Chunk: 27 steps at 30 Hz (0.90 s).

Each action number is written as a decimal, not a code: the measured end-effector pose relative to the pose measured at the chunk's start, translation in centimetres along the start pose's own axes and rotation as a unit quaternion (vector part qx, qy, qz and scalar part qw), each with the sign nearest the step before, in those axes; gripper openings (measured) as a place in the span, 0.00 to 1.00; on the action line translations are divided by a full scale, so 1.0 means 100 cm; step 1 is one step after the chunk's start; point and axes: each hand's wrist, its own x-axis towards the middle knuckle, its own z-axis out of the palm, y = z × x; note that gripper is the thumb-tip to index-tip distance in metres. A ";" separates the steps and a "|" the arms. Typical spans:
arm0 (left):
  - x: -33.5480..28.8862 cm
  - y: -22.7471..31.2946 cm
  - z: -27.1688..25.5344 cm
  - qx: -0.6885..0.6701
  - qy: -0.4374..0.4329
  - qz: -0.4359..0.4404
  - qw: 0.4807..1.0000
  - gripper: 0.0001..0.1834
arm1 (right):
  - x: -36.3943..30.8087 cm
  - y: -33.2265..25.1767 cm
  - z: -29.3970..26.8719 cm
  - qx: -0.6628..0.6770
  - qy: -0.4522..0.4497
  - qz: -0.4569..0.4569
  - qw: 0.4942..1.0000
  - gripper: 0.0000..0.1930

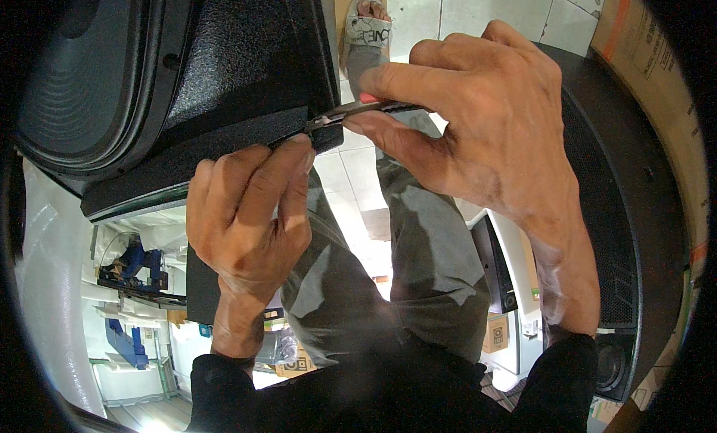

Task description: The person uses a cordless drill to fasten screws into the back panel of a large speaker. They then apply a strip of black foam tape along the front edge of the speaker and trim the excess with a utility knife.

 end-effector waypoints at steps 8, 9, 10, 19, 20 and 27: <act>-0.004 -0.003 -0.001 -0.016 0.007 -0.002 1.000 0.16 | 0.003 -0.001 0.001 0.026 0.001 0.011 1.000 0.18; -0.006 -0.004 -0.001 -0.013 0.012 -0.005 1.000 0.16 | 0.004 -0.001 0.001 0.030 0.000 0.009 1.000 0.18; -0.007 -0.005 -0.001 -0.011 0.017 -0.008 1.000 0.16 | 0.004 -0.001 0.002 0.033 -0.001 0.007 0.999 0.18; -0.009 0.000 0.002 -0.039 0.049 -0.050 0.997 0.16 | 0.033 -0.001 -0.009 -0.048 -0.010 -0.089 0.995 0.25; -0.008 0.001 0.000 -0.045 0.047 -0.062 0.996 0.17 | 0.038 -0.002 -0.011 -0.076 -0.023 -0.106 0.991 0.26; 0.002 -0.008 -0.009 0.009 0.024 -0.103 0.994 0.23 | 0.059 -0.002 -0.020 -0.083 -0.073 -0.133 0.985 0.20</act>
